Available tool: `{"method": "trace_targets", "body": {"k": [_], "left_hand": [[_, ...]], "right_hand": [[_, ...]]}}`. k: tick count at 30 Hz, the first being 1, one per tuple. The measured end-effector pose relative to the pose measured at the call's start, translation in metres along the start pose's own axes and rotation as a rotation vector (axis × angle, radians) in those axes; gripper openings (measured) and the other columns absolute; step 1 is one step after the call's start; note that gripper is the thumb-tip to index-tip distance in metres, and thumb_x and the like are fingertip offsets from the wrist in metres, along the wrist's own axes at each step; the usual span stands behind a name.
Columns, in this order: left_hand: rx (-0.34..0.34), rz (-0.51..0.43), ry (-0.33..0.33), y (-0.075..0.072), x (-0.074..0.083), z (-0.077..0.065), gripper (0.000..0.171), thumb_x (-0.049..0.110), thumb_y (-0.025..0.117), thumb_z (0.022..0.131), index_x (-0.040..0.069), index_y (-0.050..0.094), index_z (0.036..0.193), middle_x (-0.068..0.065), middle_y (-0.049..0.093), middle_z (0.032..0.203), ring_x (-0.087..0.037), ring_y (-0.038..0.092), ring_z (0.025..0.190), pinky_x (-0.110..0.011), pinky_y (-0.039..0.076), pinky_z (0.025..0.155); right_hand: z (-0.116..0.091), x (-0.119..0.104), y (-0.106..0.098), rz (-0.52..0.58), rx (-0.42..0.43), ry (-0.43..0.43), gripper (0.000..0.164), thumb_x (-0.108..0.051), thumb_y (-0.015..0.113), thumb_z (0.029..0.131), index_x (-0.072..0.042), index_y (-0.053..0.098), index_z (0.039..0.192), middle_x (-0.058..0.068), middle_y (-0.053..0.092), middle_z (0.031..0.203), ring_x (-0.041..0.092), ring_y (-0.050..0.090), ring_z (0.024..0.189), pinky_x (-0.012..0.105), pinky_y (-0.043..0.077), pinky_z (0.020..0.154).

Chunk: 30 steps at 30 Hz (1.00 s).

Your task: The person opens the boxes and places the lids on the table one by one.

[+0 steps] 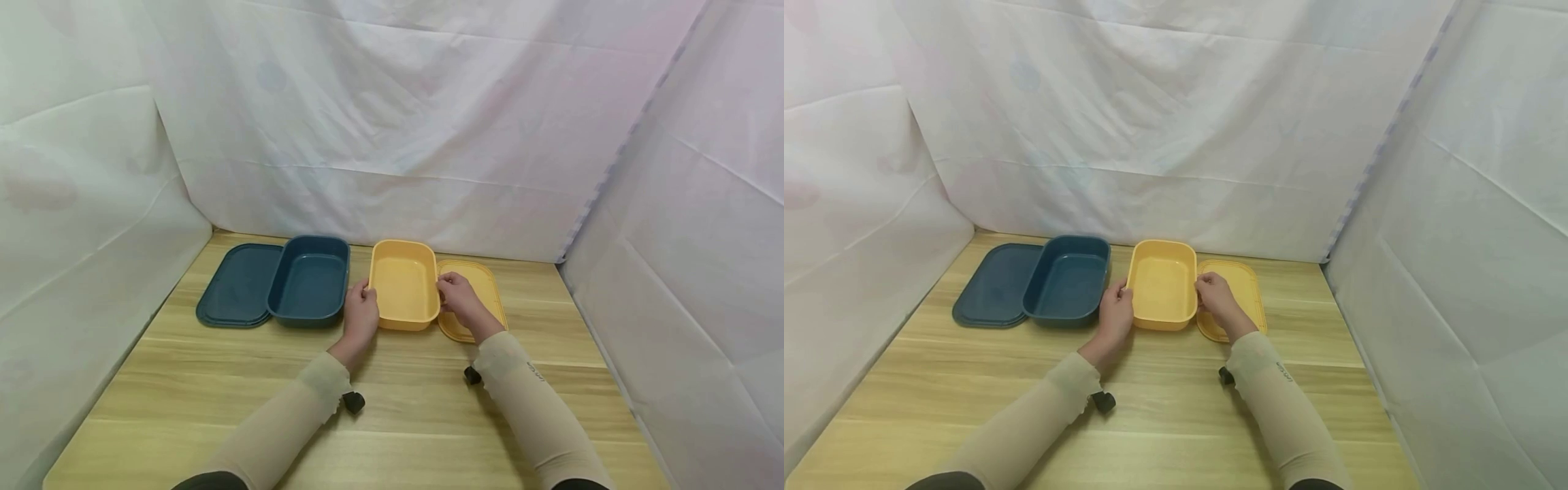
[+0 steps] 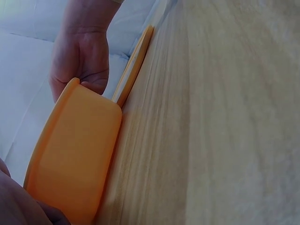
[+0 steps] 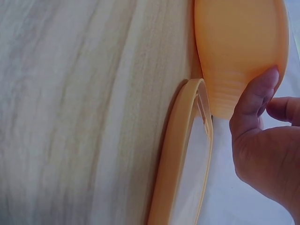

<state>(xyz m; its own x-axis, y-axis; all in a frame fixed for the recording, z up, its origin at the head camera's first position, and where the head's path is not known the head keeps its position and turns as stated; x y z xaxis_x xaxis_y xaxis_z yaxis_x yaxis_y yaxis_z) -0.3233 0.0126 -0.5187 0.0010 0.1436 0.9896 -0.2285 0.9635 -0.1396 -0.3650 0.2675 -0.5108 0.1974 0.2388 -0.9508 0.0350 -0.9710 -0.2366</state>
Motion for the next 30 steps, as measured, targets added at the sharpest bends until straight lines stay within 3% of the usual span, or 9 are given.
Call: {"method": "trace_targets", "body": {"k": [4, 11, 17, 19, 23, 26, 28, 30], "left_hand": [[0.006, -0.006, -0.01, 0.0, 0.001, -0.004, 0.045, 0.019, 0.058, 0.113, 0.001, 0.061, 0.154, -0.013, 0.057, 0.115, -0.029, 0.058, 0.106, -0.044, 0.05, 0.096], [-0.001, -0.014, -0.029, -0.003, -0.005, -0.01, 0.048, 0.023, 0.058, 0.11, 0.0, 0.061, 0.153, -0.015, 0.057, 0.12, -0.031, 0.058, 0.109, -0.045, 0.049, 0.096], [-0.087, -0.053, -0.101, -0.009, -0.029, -0.015, 0.061, 0.032, 0.059, 0.107, 0.002, 0.049, 0.16, -0.013, 0.059, 0.128, -0.03, 0.06, 0.117, -0.048, 0.05, 0.103], [-0.127, -0.048, -0.106, -0.013, -0.03, -0.022, 0.065, 0.035, 0.059, 0.107, 0.001, 0.045, 0.16, -0.016, 0.059, 0.131, -0.032, 0.06, 0.12, -0.05, 0.049, 0.106], [-0.253, 0.0, -0.125, -0.025, -0.018, -0.042, 0.074, 0.038, 0.06, 0.11, -0.007, 0.034, 0.163, -0.026, 0.056, 0.142, -0.038, 0.059, 0.127, -0.055, 0.049, 0.108], [-0.406, 0.061, -0.176, -0.035, -0.008, -0.056, 0.073, 0.036, 0.061, 0.111, -0.009, 0.033, 0.161, -0.032, 0.053, 0.148, -0.041, 0.062, 0.122, -0.051, 0.056, 0.097], [-0.526, 0.141, -0.177, -0.045, -0.002, -0.062, 0.064, 0.034, 0.064, 0.11, -0.007, 0.044, 0.155, -0.029, 0.06, 0.14, -0.038, 0.067, 0.115, -0.047, 0.058, 0.09], [-0.631, 0.241, -0.127, -0.055, 0.003, -0.063, 0.051, 0.034, 0.066, 0.11, -0.001, 0.057, 0.146, -0.02, 0.068, 0.125, -0.031, 0.068, 0.103, -0.042, 0.057, 0.082]], "right_hand": [[-0.001, 0.0, -0.001, 0.002, 0.005, 0.003, 0.034, -0.019, 0.053, 0.113, 0.003, 0.058, 0.139, 0.011, 0.06, 0.1, 0.022, 0.063, 0.081, 0.029, 0.058, 0.064], [-0.004, -0.002, 0.0, 0.006, -0.002, 0.001, 0.035, -0.02, 0.053, 0.114, 0.003, 0.058, 0.14, 0.01, 0.06, 0.1, 0.02, 0.063, 0.079, 0.031, 0.059, 0.066], [-0.006, -0.002, 0.001, 0.007, -0.006, 0.008, 0.036, -0.025, 0.055, 0.114, 0.001, 0.06, 0.139, 0.011, 0.061, 0.103, 0.02, 0.063, 0.08, 0.03, 0.059, 0.067], [-0.009, -0.004, -0.001, 0.001, -0.002, 0.006, 0.037, -0.028, 0.055, 0.115, 0.002, 0.061, 0.137, 0.011, 0.059, 0.102, 0.02, 0.062, 0.079, 0.03, 0.059, 0.066], [-0.017, -0.005, -0.009, -0.029, 0.007, -0.004, 0.043, -0.033, 0.057, 0.117, 0.005, 0.059, 0.136, 0.01, 0.056, 0.1, 0.018, 0.058, 0.077, 0.031, 0.057, 0.065], [-0.025, -0.006, -0.019, -0.085, 0.01, -0.031, 0.048, -0.035, 0.057, 0.117, 0.008, 0.057, 0.139, 0.012, 0.057, 0.102, 0.018, 0.059, 0.076, 0.032, 0.057, 0.066], [-0.03, -0.006, -0.028, -0.141, 0.016, -0.061, 0.051, -0.036, 0.057, 0.117, 0.009, 0.057, 0.141, 0.015, 0.059, 0.105, 0.019, 0.06, 0.077, 0.033, 0.059, 0.067], [-0.034, -0.005, -0.038, -0.192, 0.026, -0.094, 0.05, -0.037, 0.056, 0.117, 0.009, 0.058, 0.139, 0.02, 0.06, 0.107, 0.021, 0.061, 0.077, 0.034, 0.06, 0.067]]}}
Point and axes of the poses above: each hand's wrist, its own z-axis towards the middle knuckle, its own y-axis out of the palm, x = y × z, the point moved 6 cm from there along z, towards the middle knuckle
